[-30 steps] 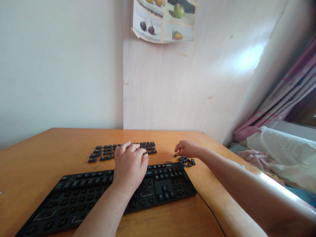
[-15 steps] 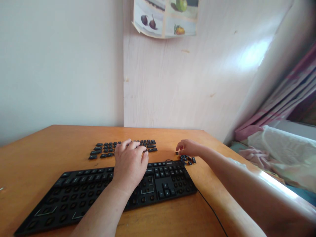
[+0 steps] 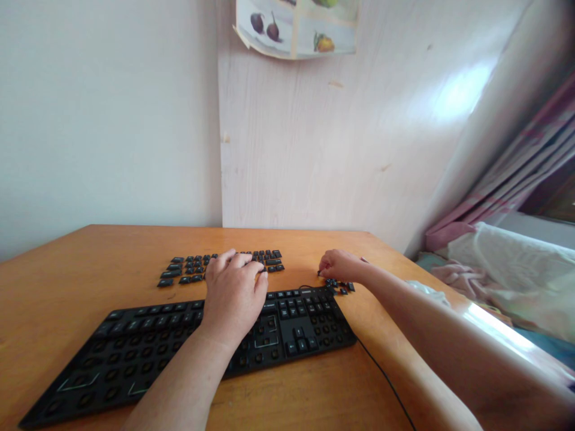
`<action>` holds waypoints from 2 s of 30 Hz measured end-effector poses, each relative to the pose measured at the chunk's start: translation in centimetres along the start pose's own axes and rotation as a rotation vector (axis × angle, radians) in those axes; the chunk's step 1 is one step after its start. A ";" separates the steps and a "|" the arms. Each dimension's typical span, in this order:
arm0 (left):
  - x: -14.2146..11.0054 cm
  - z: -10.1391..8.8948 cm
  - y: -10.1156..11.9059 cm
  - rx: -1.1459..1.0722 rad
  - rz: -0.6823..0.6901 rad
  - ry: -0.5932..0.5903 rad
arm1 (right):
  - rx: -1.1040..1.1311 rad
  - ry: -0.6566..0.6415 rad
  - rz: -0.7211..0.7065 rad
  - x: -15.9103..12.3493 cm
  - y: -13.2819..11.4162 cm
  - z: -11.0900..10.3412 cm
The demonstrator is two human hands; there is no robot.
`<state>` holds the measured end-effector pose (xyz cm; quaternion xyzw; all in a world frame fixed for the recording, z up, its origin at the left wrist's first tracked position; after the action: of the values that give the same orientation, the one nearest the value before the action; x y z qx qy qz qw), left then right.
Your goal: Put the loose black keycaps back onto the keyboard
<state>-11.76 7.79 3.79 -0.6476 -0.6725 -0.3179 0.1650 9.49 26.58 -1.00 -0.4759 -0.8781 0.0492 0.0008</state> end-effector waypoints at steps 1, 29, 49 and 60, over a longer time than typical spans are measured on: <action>0.0 0.0 0.0 -0.004 0.000 -0.001 | -0.001 0.010 -0.003 -0.1 -0.2 -0.2; -0.4 1.1 0.4 -0.049 0.010 -0.084 | -0.003 0.151 -0.395 -12.6 -10.3 -1.0; -0.4 1.4 0.4 -0.018 -0.012 -0.123 | -0.248 0.136 -0.318 -13.1 -11.8 -0.1; -0.4 1.3 0.5 -0.010 -0.013 -0.129 | -0.393 0.123 -0.295 -13.7 -13.0 0.6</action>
<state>-11.00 8.28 2.63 -0.6634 -0.6843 -0.2799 0.1159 6.10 8.05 0.18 -0.3355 -0.9291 -0.1521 -0.0310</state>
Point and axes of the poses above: each hand's wrist, its own x-axis towards the middle knuckle, its own z-axis out of the palm, y = z × x, the point moved 8 cm from there along x, towards the middle knuckle
